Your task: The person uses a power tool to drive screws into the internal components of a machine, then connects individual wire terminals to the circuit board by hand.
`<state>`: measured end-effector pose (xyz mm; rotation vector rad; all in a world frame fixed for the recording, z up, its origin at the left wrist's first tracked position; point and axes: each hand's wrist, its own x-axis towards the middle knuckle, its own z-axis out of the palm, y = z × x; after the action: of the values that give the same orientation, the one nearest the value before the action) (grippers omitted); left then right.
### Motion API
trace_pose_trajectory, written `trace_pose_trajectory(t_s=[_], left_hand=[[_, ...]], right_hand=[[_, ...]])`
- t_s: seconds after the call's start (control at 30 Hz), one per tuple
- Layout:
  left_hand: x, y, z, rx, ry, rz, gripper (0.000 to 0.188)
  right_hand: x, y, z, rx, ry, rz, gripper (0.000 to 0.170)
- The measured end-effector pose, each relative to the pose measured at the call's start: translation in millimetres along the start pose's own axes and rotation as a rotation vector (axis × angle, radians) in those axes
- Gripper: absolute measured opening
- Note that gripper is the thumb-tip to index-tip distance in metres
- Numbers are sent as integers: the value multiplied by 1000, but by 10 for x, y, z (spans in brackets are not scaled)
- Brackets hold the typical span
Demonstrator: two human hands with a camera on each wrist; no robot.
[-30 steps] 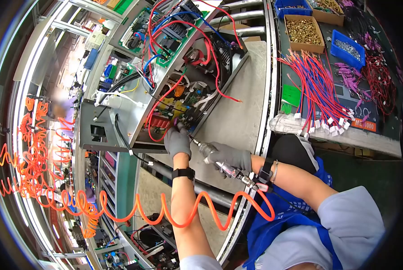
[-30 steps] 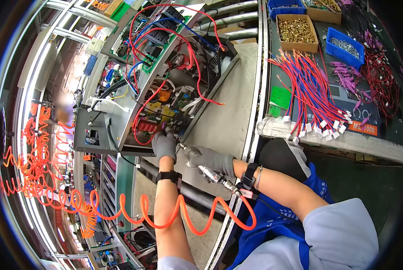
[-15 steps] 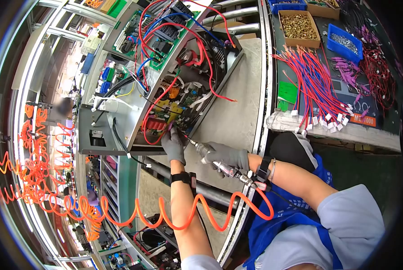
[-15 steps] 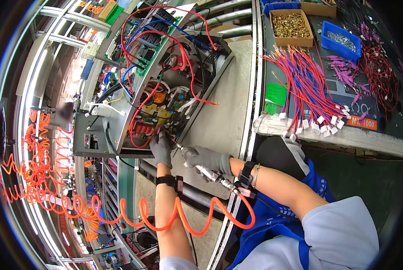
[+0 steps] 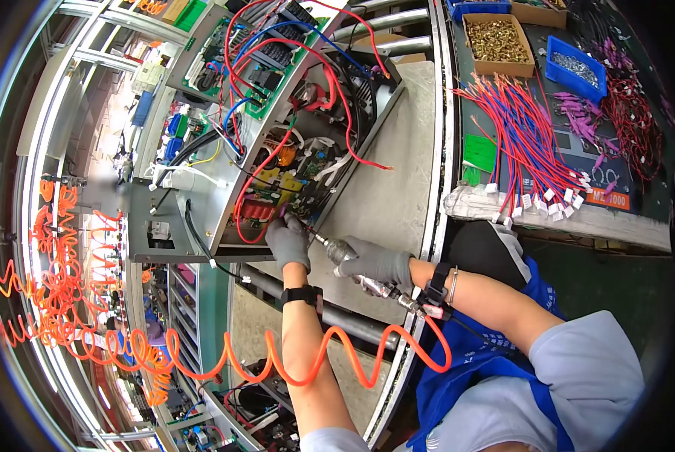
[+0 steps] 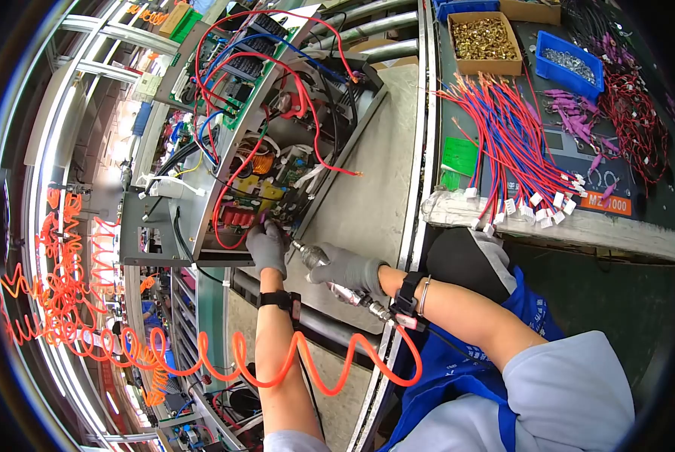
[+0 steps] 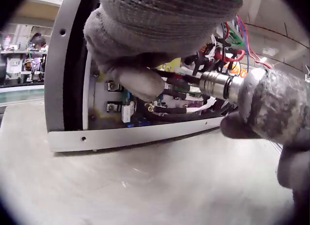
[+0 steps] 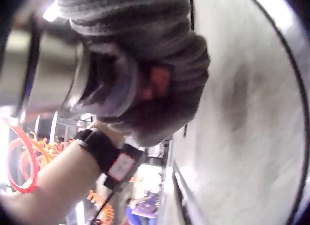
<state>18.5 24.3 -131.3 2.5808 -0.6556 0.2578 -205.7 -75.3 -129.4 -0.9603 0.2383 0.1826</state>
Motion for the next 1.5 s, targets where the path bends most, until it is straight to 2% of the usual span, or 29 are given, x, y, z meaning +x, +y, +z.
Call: trace_pose_trajectory(t_s=[0.13, 0.33, 0.4, 0.43, 0.53, 0.6, 0.63, 0.67, 0.77, 0.8, 0.9, 1.1, 1.23, 1.27, 1.37, 1.5], left_hand=[[-72, 243, -151, 107, -31, 0, 42], [-8, 150, -85, 20, -72, -59, 42], [-112, 355, -310, 40, -192, -154, 40], [-169, 456, -416, 52, -254, -201, 40], [-351, 314, -516, 48, -207, -38, 32], [-419, 334, -533, 55, -31, 224, 31], [-470, 369, -555, 60, 60, 351, 34], [-482, 417, -582, 260, 29, 349, 43], [-360, 667, -638, 464, -132, 247, 45], [-306, 697, -597, 561, -141, 238, 36], [-144, 773, -452, 623, -133, 192, 27], [-39, 663, -437, 562, -82, 332, 19], [4, 756, -488, 537, -143, 299, 20], [64, 764, -517, 563, -237, 260, 21], [183, 899, -634, 680, -405, 300, 22], [97, 989, -540, 744, -308, 269, 23]], right_hand=[[-40, -38, 22, -65, 35, -32, 63], [34, 80, 91, -202, 121, -127, 66], [10, 108, 135, -310, 209, -156, 65], [9, 154, 147, -247, 225, -138, 66], [-35, 239, 161, -119, 279, -76, 70], [-85, 201, 175, -127, 303, -38, 79], [-110, 180, 190, -103, 298, -17, 78], [-131, 158, 203, -80, 290, 4, 76], [-143, 134, 234, -31, 287, 65, 72], [-145, 128, 228, -16, 293, 83, 70], [106, 414, 184, -146, 424, -27, 72], [274, 600, 156, -233, 464, -49, 81], [279, 580, 156, -289, 472, -28, 82], [269, 572, 164, -294, 478, -31, 82], [250, 553, 171, -292, 469, -42, 82], [189, 467, 174, -312, 475, 14, 81]])
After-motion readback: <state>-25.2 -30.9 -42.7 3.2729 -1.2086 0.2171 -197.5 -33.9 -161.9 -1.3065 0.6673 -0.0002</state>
